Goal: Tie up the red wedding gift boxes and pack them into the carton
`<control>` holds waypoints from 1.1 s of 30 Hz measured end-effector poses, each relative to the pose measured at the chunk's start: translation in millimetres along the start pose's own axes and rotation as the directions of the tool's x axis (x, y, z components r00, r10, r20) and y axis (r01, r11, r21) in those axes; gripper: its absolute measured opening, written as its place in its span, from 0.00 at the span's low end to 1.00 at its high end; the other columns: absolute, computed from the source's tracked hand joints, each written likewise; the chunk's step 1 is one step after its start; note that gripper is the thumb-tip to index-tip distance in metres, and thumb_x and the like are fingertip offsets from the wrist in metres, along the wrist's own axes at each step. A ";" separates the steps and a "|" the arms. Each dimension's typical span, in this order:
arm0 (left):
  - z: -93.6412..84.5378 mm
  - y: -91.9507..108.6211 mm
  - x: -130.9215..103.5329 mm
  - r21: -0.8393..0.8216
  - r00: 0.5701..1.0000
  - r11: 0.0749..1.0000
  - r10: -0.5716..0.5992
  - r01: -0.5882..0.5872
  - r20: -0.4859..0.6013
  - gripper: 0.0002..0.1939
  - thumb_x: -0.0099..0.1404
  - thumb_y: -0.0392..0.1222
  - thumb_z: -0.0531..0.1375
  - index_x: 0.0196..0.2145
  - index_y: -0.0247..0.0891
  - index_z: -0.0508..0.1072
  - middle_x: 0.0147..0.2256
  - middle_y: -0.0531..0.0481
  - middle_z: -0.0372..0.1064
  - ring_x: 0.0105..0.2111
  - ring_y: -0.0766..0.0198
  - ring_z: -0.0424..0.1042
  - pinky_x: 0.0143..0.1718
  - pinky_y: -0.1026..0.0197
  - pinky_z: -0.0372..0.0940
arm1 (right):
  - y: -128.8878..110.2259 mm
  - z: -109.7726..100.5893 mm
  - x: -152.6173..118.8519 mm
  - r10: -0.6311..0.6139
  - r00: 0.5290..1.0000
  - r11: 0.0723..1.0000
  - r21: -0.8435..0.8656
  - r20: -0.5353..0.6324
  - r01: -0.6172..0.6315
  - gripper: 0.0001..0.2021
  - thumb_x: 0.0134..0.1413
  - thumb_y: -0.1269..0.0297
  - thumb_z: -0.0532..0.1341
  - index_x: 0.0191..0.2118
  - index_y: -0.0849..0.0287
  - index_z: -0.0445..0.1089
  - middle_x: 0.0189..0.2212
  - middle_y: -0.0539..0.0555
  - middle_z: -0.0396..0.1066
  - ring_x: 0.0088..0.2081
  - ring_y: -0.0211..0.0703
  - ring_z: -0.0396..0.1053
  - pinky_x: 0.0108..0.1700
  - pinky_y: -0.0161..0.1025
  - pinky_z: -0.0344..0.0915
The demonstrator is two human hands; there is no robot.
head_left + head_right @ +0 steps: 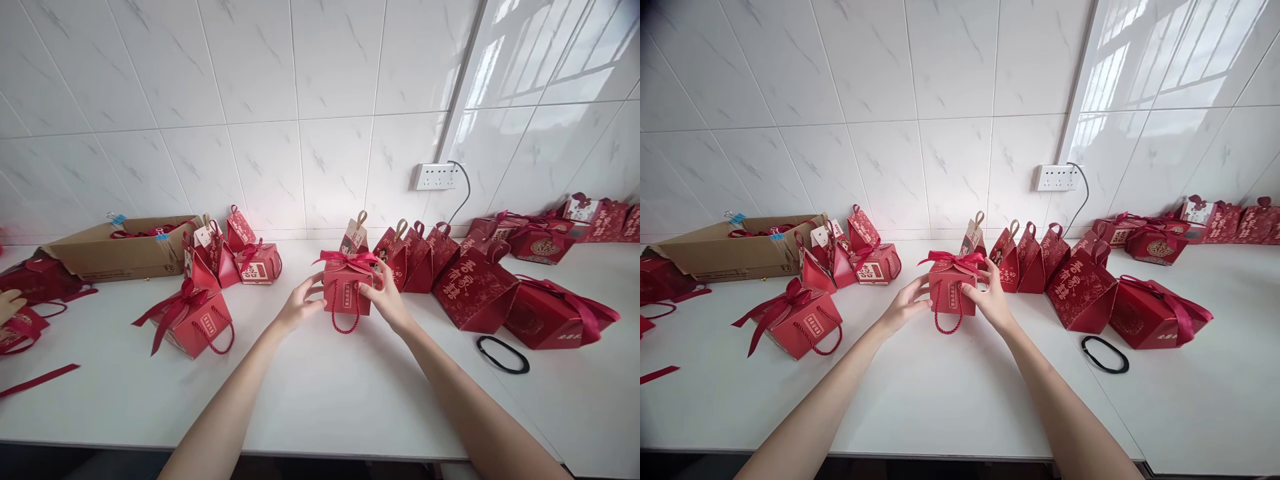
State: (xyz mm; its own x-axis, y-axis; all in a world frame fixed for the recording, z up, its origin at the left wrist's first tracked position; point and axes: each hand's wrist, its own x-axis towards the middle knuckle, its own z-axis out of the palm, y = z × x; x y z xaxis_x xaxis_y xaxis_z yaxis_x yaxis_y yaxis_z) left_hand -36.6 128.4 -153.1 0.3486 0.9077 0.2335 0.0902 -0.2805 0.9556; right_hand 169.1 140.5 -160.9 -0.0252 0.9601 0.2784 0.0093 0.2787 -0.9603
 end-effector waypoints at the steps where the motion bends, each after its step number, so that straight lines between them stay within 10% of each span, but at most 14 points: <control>1: 0.2 -1.0 0.0 0.013 1.000 1.000 -0.006 0.006 -0.005 0.27 0.56 0.41 0.58 0.54 0.44 0.62 0.59 0.47 0.56 0.55 0.49 0.61 0.50 0.50 0.63 | -0.3 0.0 0.2 -0.003 1.000 1.000 0.015 -0.015 0.003 0.43 0.40 0.47 0.65 0.60 0.52 0.45 0.57 0.62 0.54 0.60 0.53 0.52 0.54 0.52 0.62; 9: -3.0 -26.7 1.6 0.437 0.981 0.899 0.100 -0.018 -0.165 0.15 0.58 0.40 0.53 0.43 0.42 0.69 0.48 0.47 0.66 0.50 0.56 0.65 0.47 0.52 0.64 | -5.6 -3.9 -1.9 -0.169 0.952 0.974 -0.188 -0.253 0.123 0.39 0.43 0.52 0.63 0.59 0.54 0.44 0.54 0.62 0.55 0.57 0.52 0.56 0.53 0.49 0.61; 16: -12.6 -40.9 4.4 0.533 0.969 0.846 0.158 -0.034 -0.188 0.11 0.56 0.37 0.49 0.31 0.39 0.71 0.37 0.47 0.71 0.41 0.57 0.70 0.41 0.55 0.66 | -14.3 -19.3 -13.0 -0.624 0.699 0.740 -0.551 -0.348 0.386 0.43 0.34 0.58 0.67 0.57 0.56 0.47 0.53 0.61 0.52 0.54 0.56 0.57 0.51 0.55 0.61; 21: -14.5 -42.9 5.7 0.538 0.975 0.842 0.138 -0.021 -0.177 0.13 0.56 0.39 0.48 0.30 0.39 0.72 0.35 0.48 0.72 0.34 0.60 0.72 0.37 0.58 0.66 | -47.4 -54.4 -71.8 -0.519 0.601 0.855 -0.372 -0.608 0.362 0.37 0.39 0.61 0.64 0.54 0.52 0.46 0.51 0.59 0.53 0.53 0.53 0.59 0.48 0.55 0.63; 25: -16.3 -47.5 10.0 0.606 0.976 0.795 0.157 -0.034 -0.152 0.14 0.55 0.41 0.48 0.30 0.39 0.72 0.36 0.47 0.73 0.38 0.59 0.72 0.41 0.59 0.66 | -62.2 -87.3 -137.3 -0.418 0.434 0.907 -0.339 -0.798 0.250 0.33 0.36 0.60 0.65 0.49 0.54 0.49 0.46 0.58 0.57 0.49 0.54 0.63 0.47 0.57 0.63; 33: -14.7 -41.0 13.0 0.672 0.976 0.740 0.145 0.002 -0.162 0.14 0.51 0.44 0.49 0.29 0.40 0.72 0.35 0.48 0.73 0.35 0.59 0.72 0.40 0.61 0.66 | -81.8 -129.1 -218.1 -0.591 0.345 0.800 -0.586 -0.729 0.129 0.32 0.34 0.66 0.66 0.47 0.54 0.50 0.44 0.55 0.57 0.47 0.50 0.62 0.44 0.55 0.63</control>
State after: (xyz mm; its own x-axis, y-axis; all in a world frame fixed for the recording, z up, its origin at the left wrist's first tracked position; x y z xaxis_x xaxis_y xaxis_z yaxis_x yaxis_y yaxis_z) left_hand -49.5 156.3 -186.5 0.2022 0.8960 0.3953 0.6944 -0.4158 0.5873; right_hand 302.9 -88.9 -141.0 0.7149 0.1827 0.6750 0.5904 0.3596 -0.7226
